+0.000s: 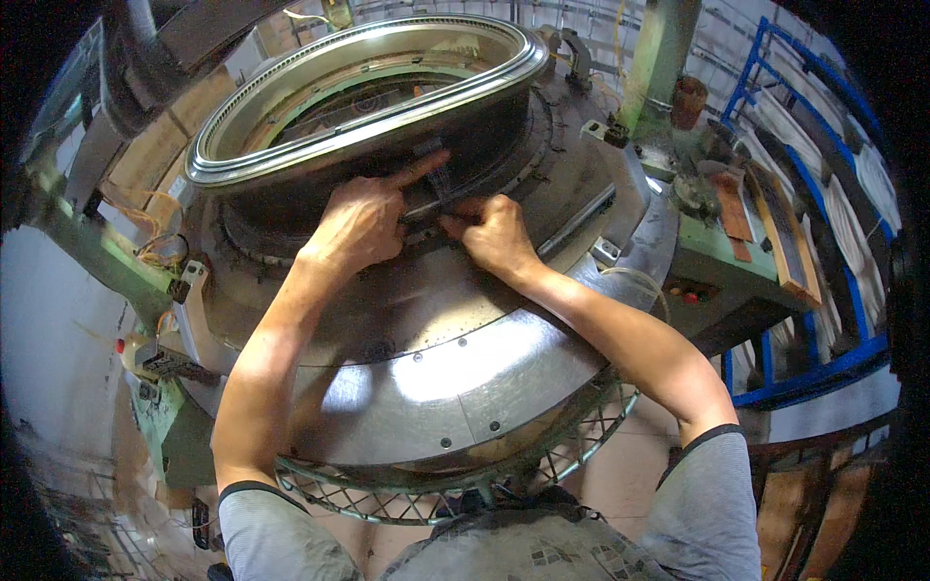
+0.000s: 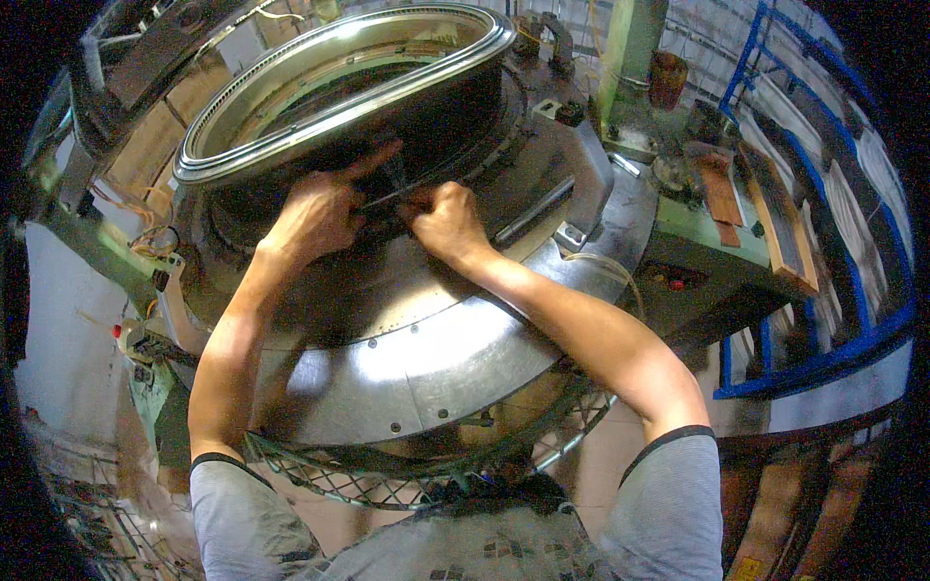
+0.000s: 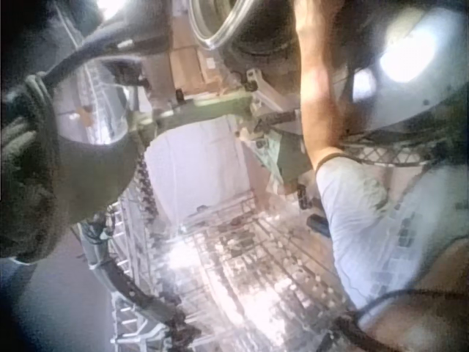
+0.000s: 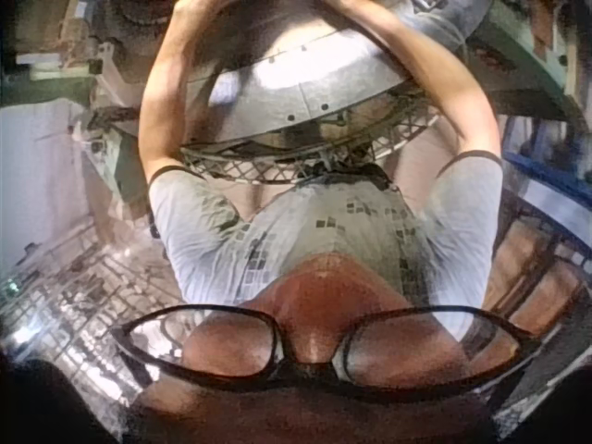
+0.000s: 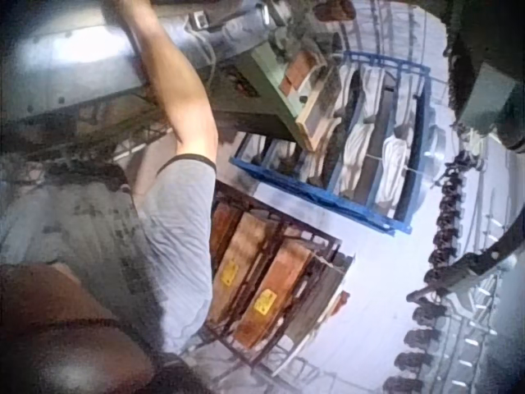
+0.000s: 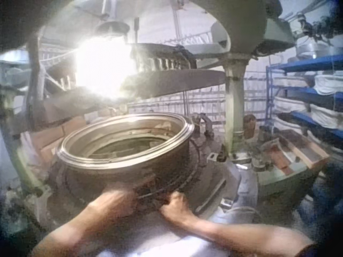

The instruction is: The person repeatedly picks up small metal strips, aligns them with a circular metal component, and secures them in place. The person also uses a blue-handled tool to adjust or mark the strips during the process.

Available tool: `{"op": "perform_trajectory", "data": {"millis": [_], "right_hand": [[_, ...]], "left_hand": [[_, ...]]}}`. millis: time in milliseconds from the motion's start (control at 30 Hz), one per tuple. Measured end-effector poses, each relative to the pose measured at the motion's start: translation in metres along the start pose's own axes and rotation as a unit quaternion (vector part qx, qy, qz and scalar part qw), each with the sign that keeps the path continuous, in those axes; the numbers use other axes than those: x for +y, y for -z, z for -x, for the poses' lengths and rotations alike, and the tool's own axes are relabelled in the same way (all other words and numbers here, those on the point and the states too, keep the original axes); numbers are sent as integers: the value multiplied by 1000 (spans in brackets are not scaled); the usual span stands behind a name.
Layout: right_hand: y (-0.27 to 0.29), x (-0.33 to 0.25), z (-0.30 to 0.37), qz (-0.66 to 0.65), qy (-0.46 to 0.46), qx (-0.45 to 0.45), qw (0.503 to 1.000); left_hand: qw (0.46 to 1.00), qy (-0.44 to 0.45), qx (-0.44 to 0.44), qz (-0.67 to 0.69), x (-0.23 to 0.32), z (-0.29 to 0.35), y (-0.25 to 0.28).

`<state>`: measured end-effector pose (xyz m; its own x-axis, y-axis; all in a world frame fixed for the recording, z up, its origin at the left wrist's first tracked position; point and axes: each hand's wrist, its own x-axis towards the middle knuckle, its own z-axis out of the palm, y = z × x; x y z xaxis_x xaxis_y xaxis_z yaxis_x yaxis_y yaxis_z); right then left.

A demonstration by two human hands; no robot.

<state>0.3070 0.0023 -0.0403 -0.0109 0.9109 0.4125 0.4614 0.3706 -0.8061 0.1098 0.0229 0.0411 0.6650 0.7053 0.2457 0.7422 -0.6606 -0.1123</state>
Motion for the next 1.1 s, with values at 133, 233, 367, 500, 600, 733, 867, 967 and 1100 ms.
{"op": "perform_trajectory", "data": {"millis": [133, 233, 367, 500, 600, 733, 867, 967, 1100], "right_hand": [[12, 5, 13, 89, -34, -61, 994], [6, 9, 14, 110, -54, -52, 991], [-15, 10, -3, 85, -26, 62, 994], [-7, 8, 10, 82, 12, 50, 995], [5, 6, 21, 41, -40, 4, 998], [-10, 10, 8, 107, -24, 77, 991], [-29, 23, -24, 56, 26, 108, 992], [-36, 27, -41, 85, 78, 138, 984], [-43, 25, -53, -66, 11, 180, 981]], "left_hand": [[993, -26, -47, 102, -1, 0, -3], [995, -44, -42, 81, -1, 2, -3], [997, 22, 24, 65, -5, -3, -1], [994, 2, -24, 105, -8, -1, -3], [989, -33, -11, 143, -3, 4, -8], [998, -17, 4, 52, -6, -1, -2], [999, -14, 44, 26, -10, -6, 14], [999, -13, 47, -10, -7, -5, 22], [999, 6, 49, -3, -3, -4, 24]]}}
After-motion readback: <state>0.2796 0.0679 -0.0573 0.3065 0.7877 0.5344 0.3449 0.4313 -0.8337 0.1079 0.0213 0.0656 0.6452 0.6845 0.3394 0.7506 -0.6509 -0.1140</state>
